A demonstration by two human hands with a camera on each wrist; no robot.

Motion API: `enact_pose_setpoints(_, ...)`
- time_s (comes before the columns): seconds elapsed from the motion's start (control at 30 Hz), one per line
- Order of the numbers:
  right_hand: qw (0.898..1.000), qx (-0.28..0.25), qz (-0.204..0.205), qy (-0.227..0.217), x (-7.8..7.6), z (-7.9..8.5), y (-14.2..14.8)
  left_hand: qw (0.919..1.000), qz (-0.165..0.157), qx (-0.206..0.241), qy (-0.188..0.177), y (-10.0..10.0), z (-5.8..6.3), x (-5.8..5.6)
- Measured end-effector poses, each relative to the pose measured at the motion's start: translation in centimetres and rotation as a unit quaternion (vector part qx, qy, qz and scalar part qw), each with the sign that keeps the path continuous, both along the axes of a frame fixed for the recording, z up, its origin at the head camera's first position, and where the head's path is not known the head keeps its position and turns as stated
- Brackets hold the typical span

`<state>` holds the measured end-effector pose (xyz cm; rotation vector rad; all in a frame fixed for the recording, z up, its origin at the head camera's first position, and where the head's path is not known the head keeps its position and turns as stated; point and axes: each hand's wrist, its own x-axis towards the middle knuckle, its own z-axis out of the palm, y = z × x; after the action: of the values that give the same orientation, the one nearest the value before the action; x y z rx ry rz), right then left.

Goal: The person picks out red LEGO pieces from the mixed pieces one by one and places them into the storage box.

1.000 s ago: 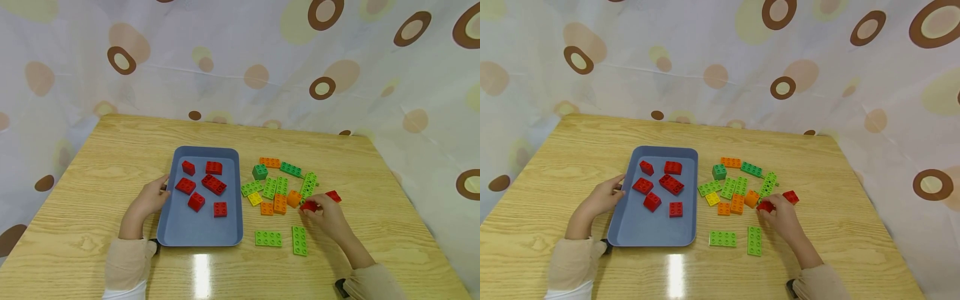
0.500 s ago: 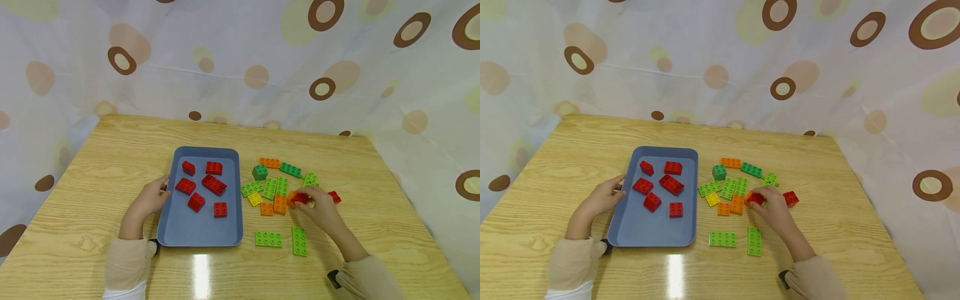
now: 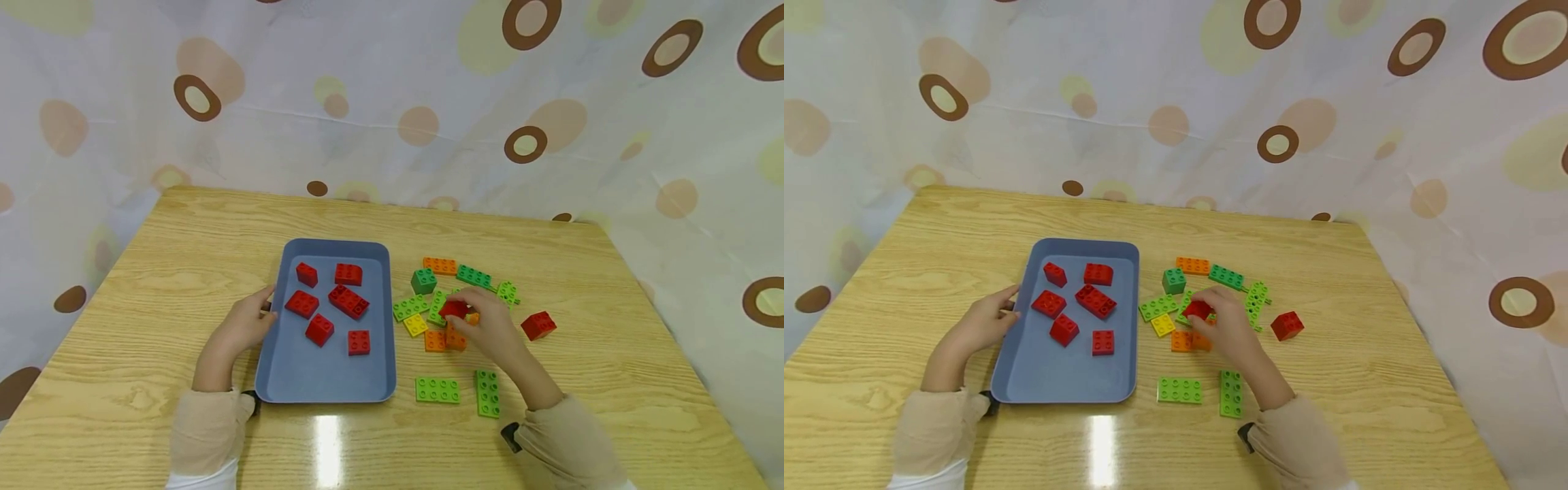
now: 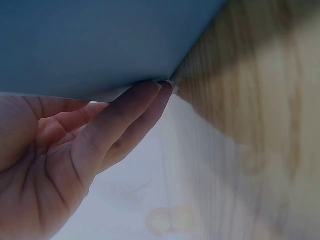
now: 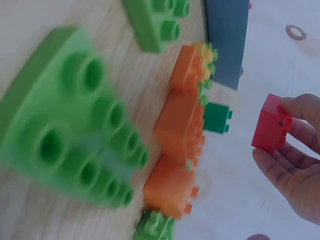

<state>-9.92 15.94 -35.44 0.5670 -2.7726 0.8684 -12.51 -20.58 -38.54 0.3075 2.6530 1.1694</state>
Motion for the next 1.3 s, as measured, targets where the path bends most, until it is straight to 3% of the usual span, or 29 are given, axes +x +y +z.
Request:
enact_pose_setpoints(0.37,0.998,-0.031,0.043,-0.025,-1.4,0.4,-5.3,1.0000,-0.004,0.000,0.003,0.0,-0.1,0.0)
enact_pose_setpoints(0.83,0.994,-0.041,0.103,0.016,-2.9,2.2,-11.1,1.0000,-0.001,0.007,-0.003,-0.1,0.0,-0.1)
enact_pose_setpoints(1.1,0.989,-0.021,0.142,-0.030,-3.1,2.1,-14.4,0.9999,-0.002,0.010,0.007,-0.2,-0.1,-0.2)
enact_pose_setpoints(1.3,0.979,0.016,0.193,-0.062,-2.8,2.1,-16.7,0.9999,-0.002,0.012,-0.001,-0.3,0.0,-0.3)
